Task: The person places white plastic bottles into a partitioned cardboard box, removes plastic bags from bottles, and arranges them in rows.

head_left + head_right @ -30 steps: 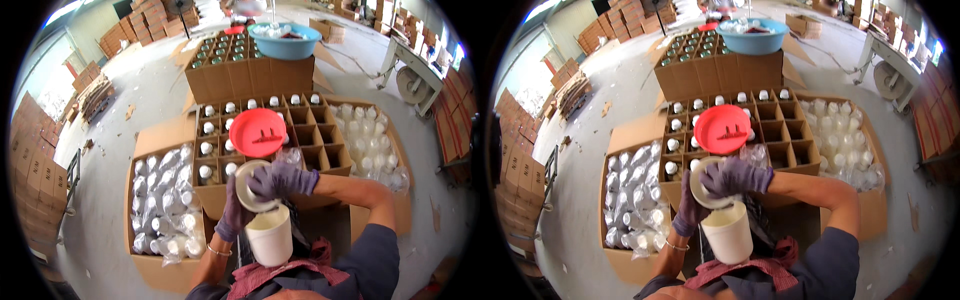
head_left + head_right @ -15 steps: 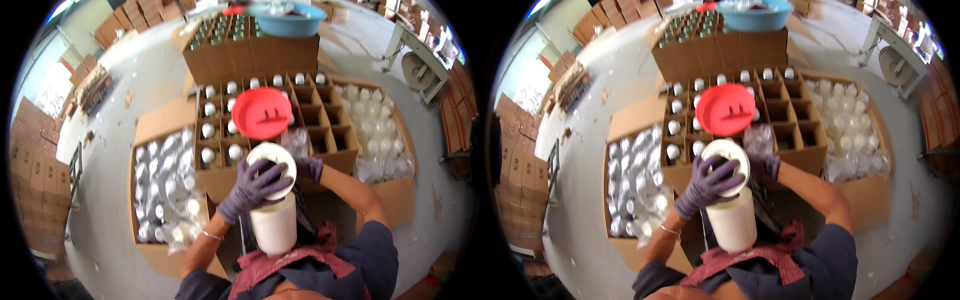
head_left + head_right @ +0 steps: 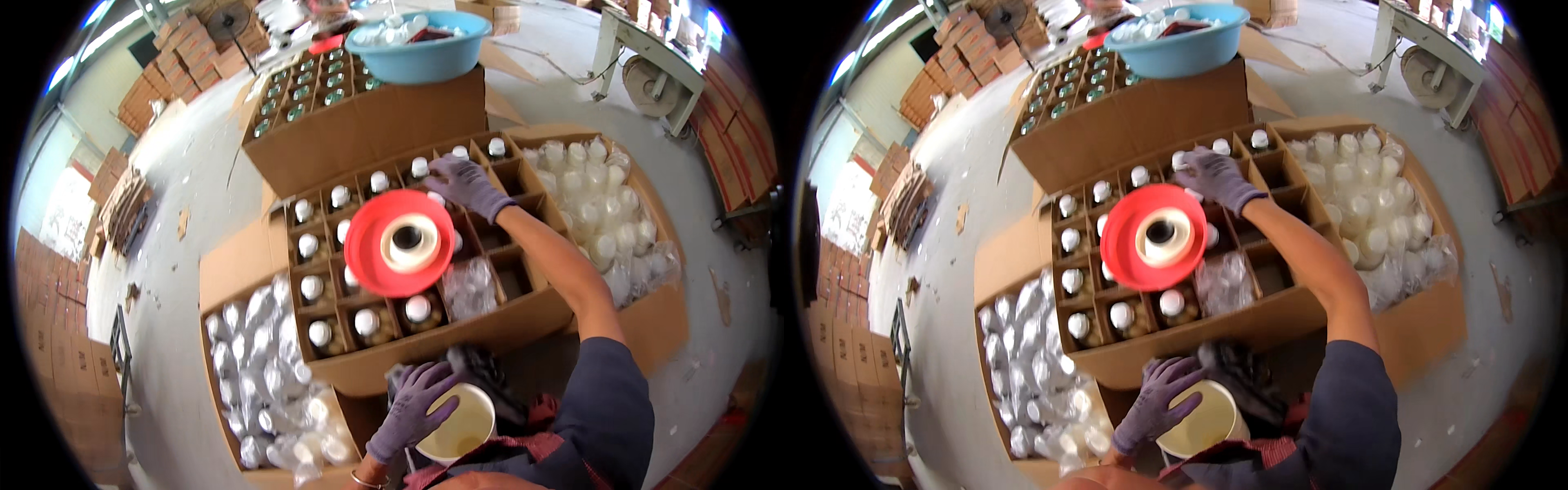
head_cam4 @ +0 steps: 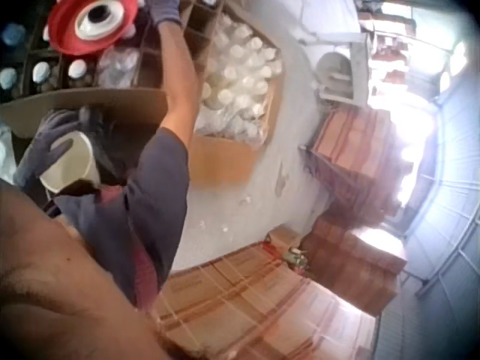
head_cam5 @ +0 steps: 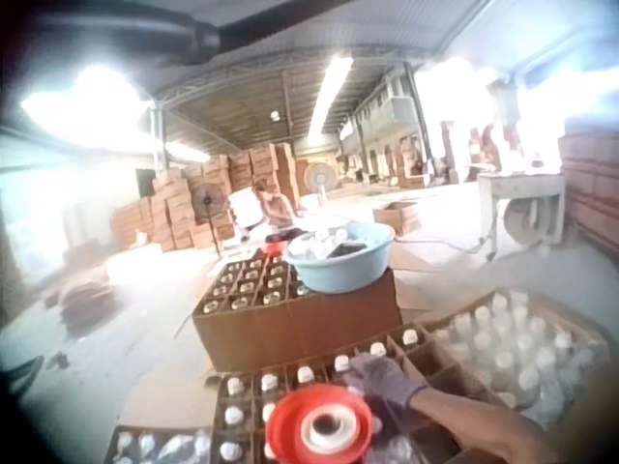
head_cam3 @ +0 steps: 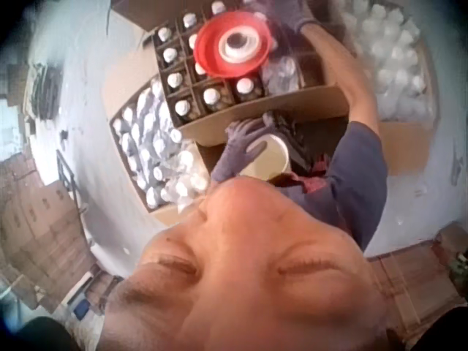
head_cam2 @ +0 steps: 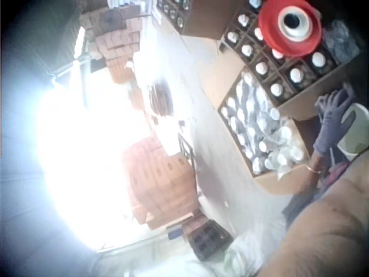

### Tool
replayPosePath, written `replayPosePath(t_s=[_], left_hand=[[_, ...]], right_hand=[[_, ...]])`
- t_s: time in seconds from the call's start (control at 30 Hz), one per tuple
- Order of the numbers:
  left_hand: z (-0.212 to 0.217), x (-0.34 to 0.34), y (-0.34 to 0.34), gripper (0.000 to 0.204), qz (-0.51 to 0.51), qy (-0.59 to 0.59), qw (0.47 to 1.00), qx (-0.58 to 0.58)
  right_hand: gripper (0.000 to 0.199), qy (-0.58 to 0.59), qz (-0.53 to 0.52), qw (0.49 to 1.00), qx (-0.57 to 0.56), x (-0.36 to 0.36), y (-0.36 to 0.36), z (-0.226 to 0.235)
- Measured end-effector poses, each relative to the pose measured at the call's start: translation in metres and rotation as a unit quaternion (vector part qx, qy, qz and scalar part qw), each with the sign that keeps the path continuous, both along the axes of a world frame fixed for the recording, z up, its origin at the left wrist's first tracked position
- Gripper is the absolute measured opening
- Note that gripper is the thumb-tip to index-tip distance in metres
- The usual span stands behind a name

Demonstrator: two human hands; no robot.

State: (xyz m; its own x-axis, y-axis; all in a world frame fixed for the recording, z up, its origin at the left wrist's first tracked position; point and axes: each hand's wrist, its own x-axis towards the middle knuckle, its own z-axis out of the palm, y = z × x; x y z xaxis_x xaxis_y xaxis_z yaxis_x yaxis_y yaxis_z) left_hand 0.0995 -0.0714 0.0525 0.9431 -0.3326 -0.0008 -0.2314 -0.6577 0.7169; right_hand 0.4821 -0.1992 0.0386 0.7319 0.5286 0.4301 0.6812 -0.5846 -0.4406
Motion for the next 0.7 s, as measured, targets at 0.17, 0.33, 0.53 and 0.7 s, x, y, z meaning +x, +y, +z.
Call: replayPosePath(t_s=[0.17, 0.33, 0.53, 0.7], left_hand=[[-0.035, 0.026, 0.033, 0.041, -0.074, 0.029, 0.991, -0.104], [-0.054, 0.054, 0.039, 0.040, -0.097, 0.024, 0.983, -0.155], [-0.066, 0.068, 0.035, 0.036, -0.128, 0.132, 0.970, -0.159], [-0.012, 0.047, 0.035, 0.036, -0.049, 0.107, 0.979, -0.167]], right_hand=[[0.053, 0.023, -0.277, 0.931, -0.237, 0.139, -0.060, -0.039], [0.063, 0.130, -0.276, 0.900, -0.311, 0.168, -0.087, -0.072], [0.066, 0.145, -0.303, 0.901, -0.275, 0.170, -0.108, -0.093], [0.058, 0.075, -0.250, 0.950, -0.170, 0.102, -0.114, -0.004]])
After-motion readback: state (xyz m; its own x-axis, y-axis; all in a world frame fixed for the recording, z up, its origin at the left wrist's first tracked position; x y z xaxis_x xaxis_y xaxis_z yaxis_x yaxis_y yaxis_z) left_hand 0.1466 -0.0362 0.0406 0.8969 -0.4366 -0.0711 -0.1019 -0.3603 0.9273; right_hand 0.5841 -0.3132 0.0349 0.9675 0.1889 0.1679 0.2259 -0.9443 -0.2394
